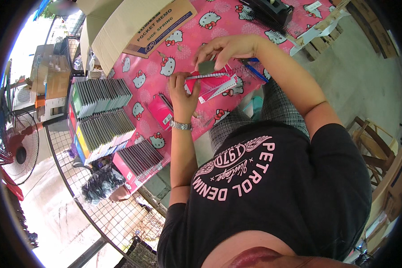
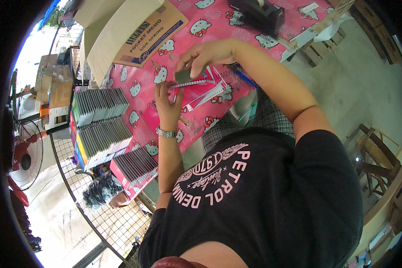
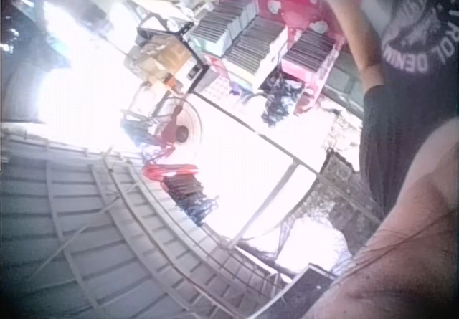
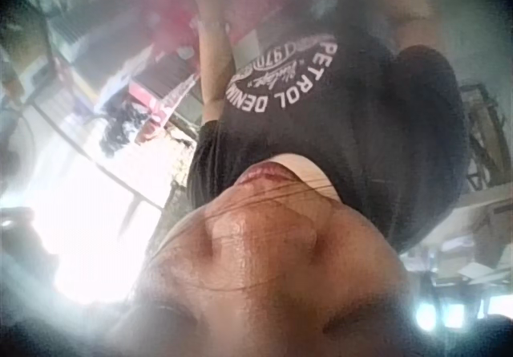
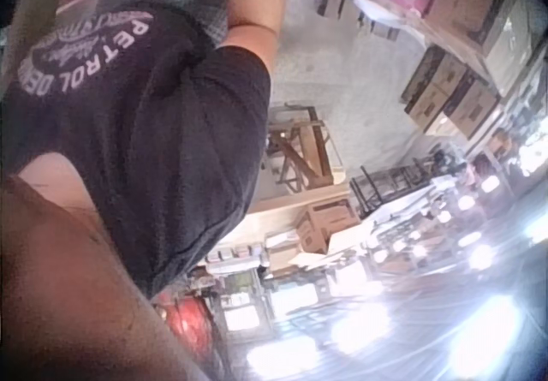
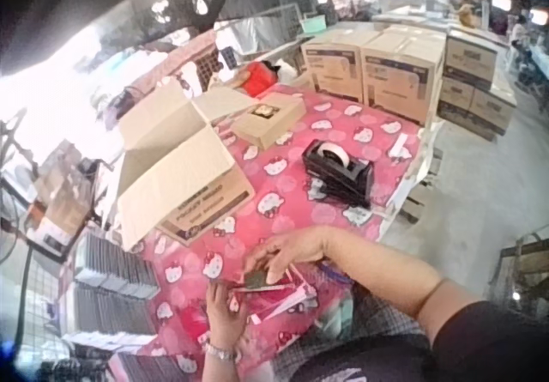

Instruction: The person applies adhesive tape to the spine of spiral-bound notepads using their hands and a tape dispenser.

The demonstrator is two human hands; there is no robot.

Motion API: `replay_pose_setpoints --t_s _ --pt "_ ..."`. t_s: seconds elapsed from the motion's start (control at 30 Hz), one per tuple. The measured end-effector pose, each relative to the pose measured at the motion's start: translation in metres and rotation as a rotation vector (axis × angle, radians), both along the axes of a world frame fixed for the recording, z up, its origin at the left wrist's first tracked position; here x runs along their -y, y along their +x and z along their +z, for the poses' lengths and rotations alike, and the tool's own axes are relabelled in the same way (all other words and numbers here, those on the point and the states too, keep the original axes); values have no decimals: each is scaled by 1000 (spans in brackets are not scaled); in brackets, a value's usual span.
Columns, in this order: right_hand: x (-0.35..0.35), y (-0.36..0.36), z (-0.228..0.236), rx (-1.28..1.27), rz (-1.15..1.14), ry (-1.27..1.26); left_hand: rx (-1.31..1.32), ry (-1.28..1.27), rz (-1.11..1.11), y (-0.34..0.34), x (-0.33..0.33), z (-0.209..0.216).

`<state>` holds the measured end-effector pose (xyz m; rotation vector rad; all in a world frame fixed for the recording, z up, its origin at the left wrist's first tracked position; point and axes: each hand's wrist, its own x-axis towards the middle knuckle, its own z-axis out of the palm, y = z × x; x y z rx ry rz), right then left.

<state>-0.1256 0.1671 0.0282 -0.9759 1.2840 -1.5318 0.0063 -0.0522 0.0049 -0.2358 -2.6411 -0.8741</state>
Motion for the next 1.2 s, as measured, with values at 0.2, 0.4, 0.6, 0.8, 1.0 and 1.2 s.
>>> replay_pose_setpoints --t_s 0.2,0.4,0.6,0.8,1.0,1.2 --pt "8 -4 -3 3 12 12 18 83 -58 -4 2 4" --pt "15 -4 -2 -23 -7 -23 52 139 -61 -4 2 8" --pt "-5 -25 -49 -950 -587 663 121 193 -16 -6 5 5" --pt "-62 26 -115 -1059 -966 612 200 504 137 -1 5 -2" --pt "-81 106 -99 -1144 -893 832 191 596 191 1 3 -13" --pt "-5 125 -25 -908 -936 245 53 543 157 -1 -2 -23"
